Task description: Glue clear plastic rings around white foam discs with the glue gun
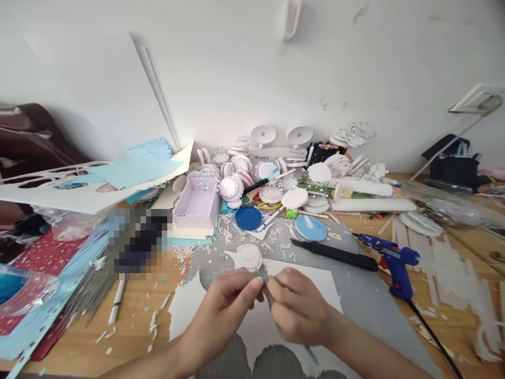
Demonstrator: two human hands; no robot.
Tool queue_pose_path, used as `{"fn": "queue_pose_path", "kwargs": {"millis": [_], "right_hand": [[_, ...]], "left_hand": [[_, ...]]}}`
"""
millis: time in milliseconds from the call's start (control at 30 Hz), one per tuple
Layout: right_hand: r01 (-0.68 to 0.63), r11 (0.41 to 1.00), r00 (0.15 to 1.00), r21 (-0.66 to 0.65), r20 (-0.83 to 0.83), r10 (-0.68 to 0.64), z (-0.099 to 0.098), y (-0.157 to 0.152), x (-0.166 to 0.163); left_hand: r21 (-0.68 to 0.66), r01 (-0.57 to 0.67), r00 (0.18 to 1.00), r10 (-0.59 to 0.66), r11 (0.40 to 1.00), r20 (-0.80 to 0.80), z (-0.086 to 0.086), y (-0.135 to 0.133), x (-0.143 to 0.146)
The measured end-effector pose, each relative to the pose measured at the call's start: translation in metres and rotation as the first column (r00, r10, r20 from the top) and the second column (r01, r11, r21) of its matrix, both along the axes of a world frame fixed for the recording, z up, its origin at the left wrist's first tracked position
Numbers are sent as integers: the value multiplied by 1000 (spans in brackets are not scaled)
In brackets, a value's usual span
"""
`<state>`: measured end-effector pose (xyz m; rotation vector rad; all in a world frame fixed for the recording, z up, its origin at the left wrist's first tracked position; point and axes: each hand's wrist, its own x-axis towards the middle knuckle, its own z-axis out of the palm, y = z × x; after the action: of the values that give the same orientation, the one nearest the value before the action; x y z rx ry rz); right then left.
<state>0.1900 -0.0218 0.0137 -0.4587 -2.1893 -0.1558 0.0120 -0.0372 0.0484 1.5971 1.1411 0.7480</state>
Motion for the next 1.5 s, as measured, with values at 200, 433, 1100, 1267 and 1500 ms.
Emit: {"fn": "queue_pose_path", "kwargs": {"millis": [200, 433, 1100, 1267, 1500], "right_hand": [[46, 979, 989, 198, 130, -73, 11, -13, -7], [25, 945, 999, -328, 46, -11, 3, -27, 0], [-140, 186, 985, -972, -156, -73, 2, -42, -10], [-235, 332, 919, -914, -320, -231, 22, -25, 4], [-109, 413, 949, -904, -218, -226, 37, -19, -6]], "left_hand": [[-169, -51, 993, 69, 984, 100, 0, -2, 3], [-160, -129, 986, 143, 979, 82, -8, -5, -3], [9, -24, 984, 22, 1000, 179, -7, -10, -10], [47, 28, 988, -35, 999, 149, -2, -9, -17], [137, 163, 980, -176, 977, 91, -3, -8, -14]]}}
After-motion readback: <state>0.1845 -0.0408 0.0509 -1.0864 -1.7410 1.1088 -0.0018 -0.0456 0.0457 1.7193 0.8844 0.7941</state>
